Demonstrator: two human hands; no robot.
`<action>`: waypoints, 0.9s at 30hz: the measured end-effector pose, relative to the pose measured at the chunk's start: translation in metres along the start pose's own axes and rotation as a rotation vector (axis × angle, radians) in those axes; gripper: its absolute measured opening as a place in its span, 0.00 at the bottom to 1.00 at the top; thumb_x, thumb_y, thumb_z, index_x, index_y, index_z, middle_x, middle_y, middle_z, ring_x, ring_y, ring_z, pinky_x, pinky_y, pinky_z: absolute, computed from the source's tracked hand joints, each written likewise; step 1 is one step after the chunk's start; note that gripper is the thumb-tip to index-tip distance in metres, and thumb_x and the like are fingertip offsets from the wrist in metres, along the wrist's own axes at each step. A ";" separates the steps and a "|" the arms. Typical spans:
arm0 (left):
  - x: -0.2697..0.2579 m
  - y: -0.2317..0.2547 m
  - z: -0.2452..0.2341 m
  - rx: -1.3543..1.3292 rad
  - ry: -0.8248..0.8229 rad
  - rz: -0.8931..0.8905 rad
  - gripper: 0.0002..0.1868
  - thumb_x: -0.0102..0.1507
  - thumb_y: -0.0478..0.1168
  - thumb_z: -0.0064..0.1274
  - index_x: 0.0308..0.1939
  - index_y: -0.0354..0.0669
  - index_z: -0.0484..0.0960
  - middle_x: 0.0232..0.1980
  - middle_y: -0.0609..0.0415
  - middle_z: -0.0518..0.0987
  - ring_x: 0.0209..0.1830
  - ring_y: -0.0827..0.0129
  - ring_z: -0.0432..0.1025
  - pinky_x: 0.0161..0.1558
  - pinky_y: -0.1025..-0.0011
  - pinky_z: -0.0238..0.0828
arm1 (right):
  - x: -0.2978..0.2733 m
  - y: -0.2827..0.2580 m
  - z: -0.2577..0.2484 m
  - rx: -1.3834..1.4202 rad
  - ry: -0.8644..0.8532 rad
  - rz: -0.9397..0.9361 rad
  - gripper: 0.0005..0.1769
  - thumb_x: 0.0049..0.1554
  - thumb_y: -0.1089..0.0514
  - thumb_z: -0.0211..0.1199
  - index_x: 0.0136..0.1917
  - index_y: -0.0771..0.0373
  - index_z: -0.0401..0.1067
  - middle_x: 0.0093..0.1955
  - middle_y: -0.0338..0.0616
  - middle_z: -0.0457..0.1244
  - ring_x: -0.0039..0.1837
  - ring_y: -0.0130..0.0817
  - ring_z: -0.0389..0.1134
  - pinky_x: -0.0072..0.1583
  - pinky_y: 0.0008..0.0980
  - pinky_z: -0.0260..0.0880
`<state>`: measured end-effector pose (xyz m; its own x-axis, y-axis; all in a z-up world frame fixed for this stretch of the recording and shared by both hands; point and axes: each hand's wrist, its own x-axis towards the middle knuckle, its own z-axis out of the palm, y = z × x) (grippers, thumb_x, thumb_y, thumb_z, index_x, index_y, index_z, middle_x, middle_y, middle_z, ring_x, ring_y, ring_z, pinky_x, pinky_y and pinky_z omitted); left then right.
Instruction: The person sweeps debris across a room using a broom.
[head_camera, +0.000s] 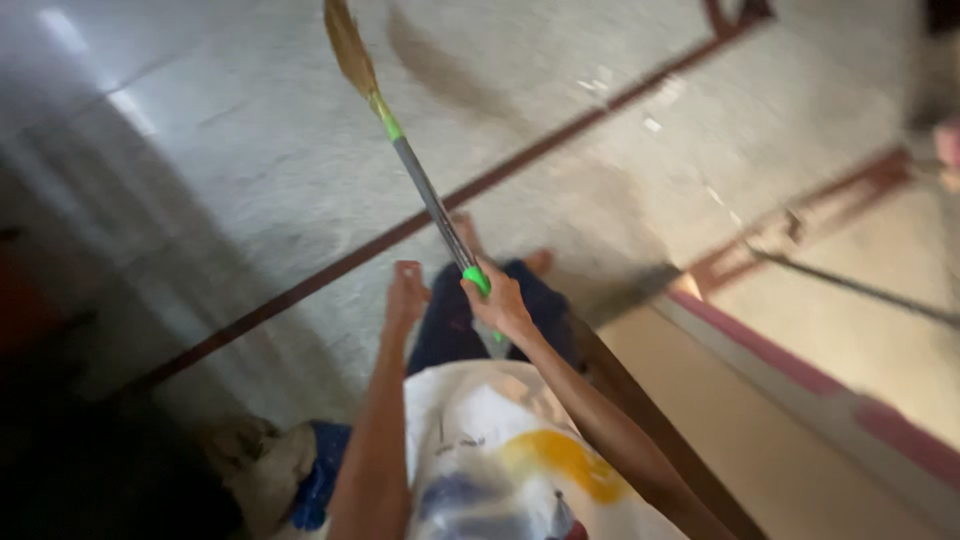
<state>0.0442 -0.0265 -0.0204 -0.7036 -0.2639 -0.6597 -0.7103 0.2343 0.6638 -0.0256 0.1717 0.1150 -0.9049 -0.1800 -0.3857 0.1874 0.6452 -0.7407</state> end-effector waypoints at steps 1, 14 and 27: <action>0.000 0.005 0.001 -0.008 0.013 -0.031 0.15 0.71 0.50 0.41 0.56 0.47 0.69 0.24 0.47 0.80 0.26 0.59 0.78 0.33 0.59 0.72 | 0.024 0.003 0.017 0.033 -0.113 0.134 0.31 0.58 0.50 0.67 0.70 0.64 0.68 0.38 0.55 0.69 0.38 0.46 0.75 0.43 0.40 0.76; -0.027 -0.013 -0.004 -0.080 0.167 -0.152 0.15 0.71 0.51 0.42 0.55 0.48 0.71 0.25 0.40 0.79 0.27 0.48 0.77 0.33 0.53 0.70 | 0.029 0.127 0.001 0.017 -0.268 0.460 0.20 0.59 0.39 0.61 0.50 0.56 0.80 0.27 0.39 0.65 0.27 0.30 0.67 0.31 0.33 0.67; 0.015 0.050 0.059 0.017 0.050 0.261 0.26 0.74 0.52 0.31 0.70 0.40 0.63 0.63 0.28 0.71 0.67 0.38 0.62 0.65 0.51 0.57 | -0.127 0.190 -0.156 0.239 0.169 1.002 0.16 0.60 0.51 0.62 0.53 0.66 0.74 0.32 0.46 0.66 0.31 0.35 0.65 0.32 0.32 0.64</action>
<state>-0.0036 0.0368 -0.0182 -0.8614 -0.2382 -0.4486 -0.5055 0.3165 0.8027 0.0651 0.4331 0.1096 -0.3312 0.4751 -0.8153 0.9360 0.2743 -0.2204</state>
